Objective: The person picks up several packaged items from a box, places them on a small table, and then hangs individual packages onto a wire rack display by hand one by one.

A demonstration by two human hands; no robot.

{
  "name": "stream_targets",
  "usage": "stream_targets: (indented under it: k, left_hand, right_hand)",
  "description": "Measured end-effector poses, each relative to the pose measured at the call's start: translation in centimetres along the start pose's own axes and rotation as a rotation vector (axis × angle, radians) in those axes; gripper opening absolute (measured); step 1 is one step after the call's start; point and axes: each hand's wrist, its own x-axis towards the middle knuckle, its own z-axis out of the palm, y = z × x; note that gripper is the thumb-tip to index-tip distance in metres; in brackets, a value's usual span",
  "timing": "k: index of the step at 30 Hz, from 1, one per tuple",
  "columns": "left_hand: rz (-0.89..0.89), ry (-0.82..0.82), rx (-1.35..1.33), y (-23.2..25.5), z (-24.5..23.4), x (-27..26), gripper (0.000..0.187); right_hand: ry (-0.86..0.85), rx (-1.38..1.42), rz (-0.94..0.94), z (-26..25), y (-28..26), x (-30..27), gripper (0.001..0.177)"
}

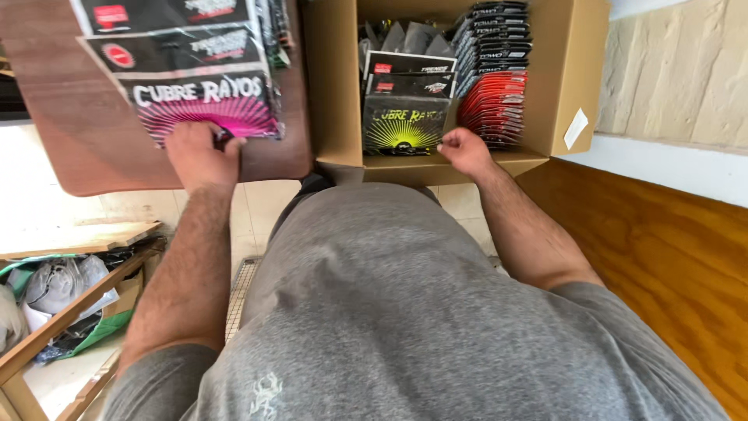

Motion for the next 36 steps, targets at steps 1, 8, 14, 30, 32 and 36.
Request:
stream_targets:
  k: [1,8,14,30,32,36]
  left_hand:
    - [0.002,-0.006,0.005,0.4,-0.3,0.2,0.055]
    - [-0.002,-0.065,-0.001,1.0,-1.1,-3.6,0.055]
    - [-0.069,-0.126,0.001,2.0,-1.9,-7.0,0.054]
    - [-0.345,-0.31,-0.232,6.1,-2.7,-1.9,0.039]
    - [-0.463,-0.334,-0.401,6.4,-1.4,-3.1,0.039]
    - [-0.717,-0.362,-1.33,6.4,1.4,-4.7,0.058]
  right_hand:
    - [-0.006,0.005,0.002,0.4,0.4,1.3,0.036]
    - [-0.096,0.06,0.196,3.6,3.4,8.8,0.095]
    - [-0.192,0.227,0.359,4.6,2.5,10.1,0.11]
    - [-0.083,-0.096,-0.195,-9.8,-11.7,-5.4,0.052]
    - [-0.038,-0.093,-0.203,-11.3,-13.3,-6.8,0.055]
    - [0.032,0.054,-0.392,-12.6,-17.9,-11.0,0.042]
